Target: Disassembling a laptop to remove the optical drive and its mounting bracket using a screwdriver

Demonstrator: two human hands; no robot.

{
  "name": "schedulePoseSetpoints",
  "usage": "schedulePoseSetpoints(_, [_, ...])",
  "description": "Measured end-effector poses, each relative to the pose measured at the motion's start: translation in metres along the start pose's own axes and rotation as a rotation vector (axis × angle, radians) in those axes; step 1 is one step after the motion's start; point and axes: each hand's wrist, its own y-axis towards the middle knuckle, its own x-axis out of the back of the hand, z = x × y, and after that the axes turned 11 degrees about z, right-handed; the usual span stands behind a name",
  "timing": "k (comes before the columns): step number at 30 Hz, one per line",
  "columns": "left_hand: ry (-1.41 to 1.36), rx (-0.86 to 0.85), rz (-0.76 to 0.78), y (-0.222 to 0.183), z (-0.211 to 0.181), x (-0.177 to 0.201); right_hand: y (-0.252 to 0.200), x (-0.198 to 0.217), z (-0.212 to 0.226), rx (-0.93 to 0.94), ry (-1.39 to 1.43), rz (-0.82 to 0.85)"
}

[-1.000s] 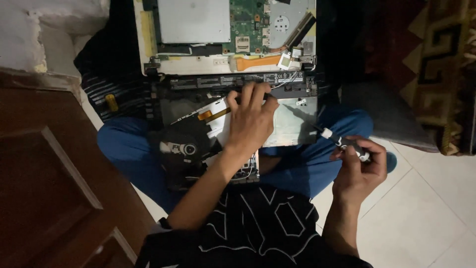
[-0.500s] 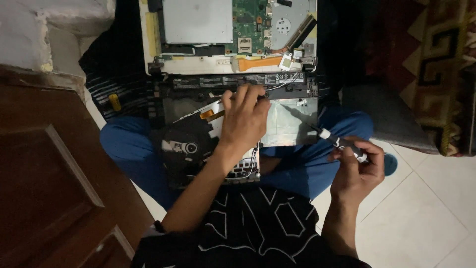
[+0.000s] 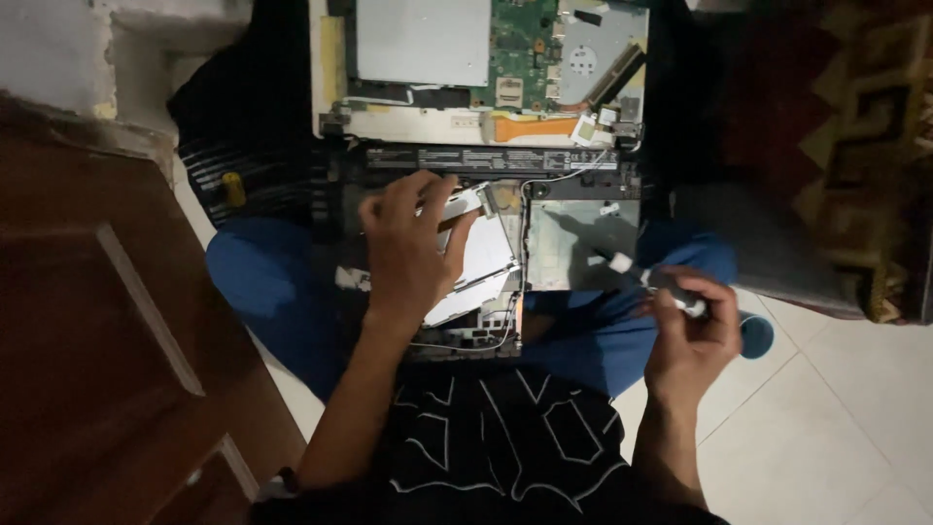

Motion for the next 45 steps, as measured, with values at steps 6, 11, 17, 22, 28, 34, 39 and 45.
schedulePoseSetpoints(6, [0.001,-0.017,0.021,0.002,0.001,-0.01,0.026,-0.056,0.042,0.283,-0.315,0.272])
schedulePoseSetpoints(11, [-0.048,-0.039,0.017,-0.004,-0.002,-0.023,0.054,-0.068,0.056,0.401,-0.502,0.408])
schedulePoseSetpoints(17, [-0.093,0.004,0.034,-0.009,0.0,-0.031,0.07,-0.09,0.065,0.436,-0.553,0.515])
schedulePoseSetpoints(22, [-0.132,0.004,0.037,-0.011,0.003,-0.033,0.075,-0.102,0.066,0.436,-0.61,0.54])
schedulePoseSetpoints(28, [-0.164,0.012,-0.004,-0.013,0.004,-0.036,0.078,-0.109,0.069,0.461,-0.647,0.585])
schedulePoseSetpoints(34, [-0.165,0.011,-0.023,-0.012,0.003,-0.034,0.077,-0.108,0.067,0.453,-0.659,0.574])
schedulePoseSetpoints(39, [-0.177,-0.002,-0.021,-0.013,0.005,-0.038,0.076,-0.108,0.071,0.444,-0.679,0.616])
schedulePoseSetpoints(45, [-0.176,0.006,-0.007,-0.014,0.005,-0.038,0.073,-0.108,0.071,0.44,-0.687,0.612])
